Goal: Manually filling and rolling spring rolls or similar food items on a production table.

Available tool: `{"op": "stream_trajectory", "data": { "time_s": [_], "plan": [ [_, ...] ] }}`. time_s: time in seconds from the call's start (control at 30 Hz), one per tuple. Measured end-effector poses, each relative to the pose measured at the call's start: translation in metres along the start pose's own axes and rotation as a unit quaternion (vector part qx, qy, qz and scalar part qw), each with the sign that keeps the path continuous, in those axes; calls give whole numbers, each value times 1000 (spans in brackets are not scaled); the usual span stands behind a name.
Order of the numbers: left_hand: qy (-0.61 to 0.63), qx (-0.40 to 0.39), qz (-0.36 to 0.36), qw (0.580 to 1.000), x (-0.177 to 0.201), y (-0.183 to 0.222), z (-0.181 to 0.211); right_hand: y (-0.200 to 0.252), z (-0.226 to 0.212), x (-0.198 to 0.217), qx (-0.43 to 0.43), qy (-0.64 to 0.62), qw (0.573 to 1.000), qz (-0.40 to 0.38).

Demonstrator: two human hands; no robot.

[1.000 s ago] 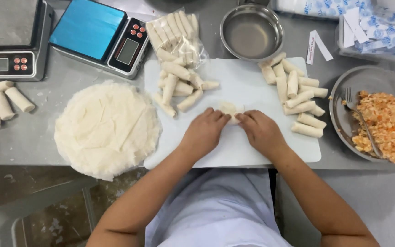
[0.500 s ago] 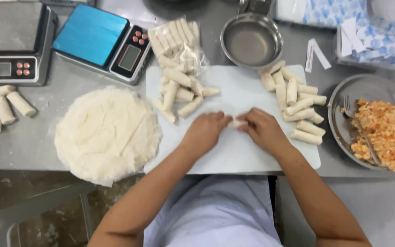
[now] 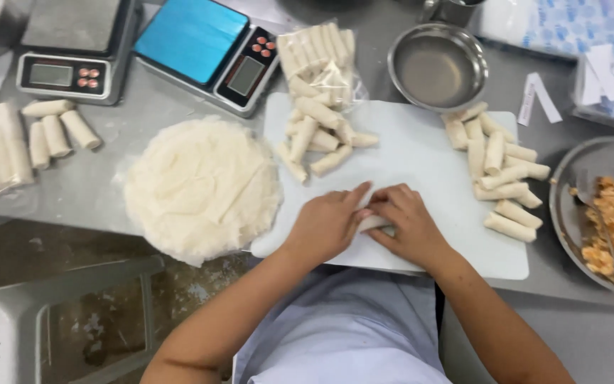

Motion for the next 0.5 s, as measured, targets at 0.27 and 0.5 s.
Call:
{"op": "stream_trajectory", "data": {
  "time_s": [0.27, 0.5],
  "plan": [
    [-200, 158, 220, 941, 118, 83, -114, -113, -6, 32, 40, -120, 991, 39],
    [332, 186, 410, 829, 178, 118, -193, -170, -81, 57, 106, -45, 981, 154]
  ]
}}
Point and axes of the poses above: each hand's wrist, its own y-axis away from the middle knuckle, its own x-axis out of the back of the hand, z = x × y, the point moved 6 cm from there along -y, towards the middle knuckle, and after that the axes turned 4 degrees about y, right-handed, at the moved point
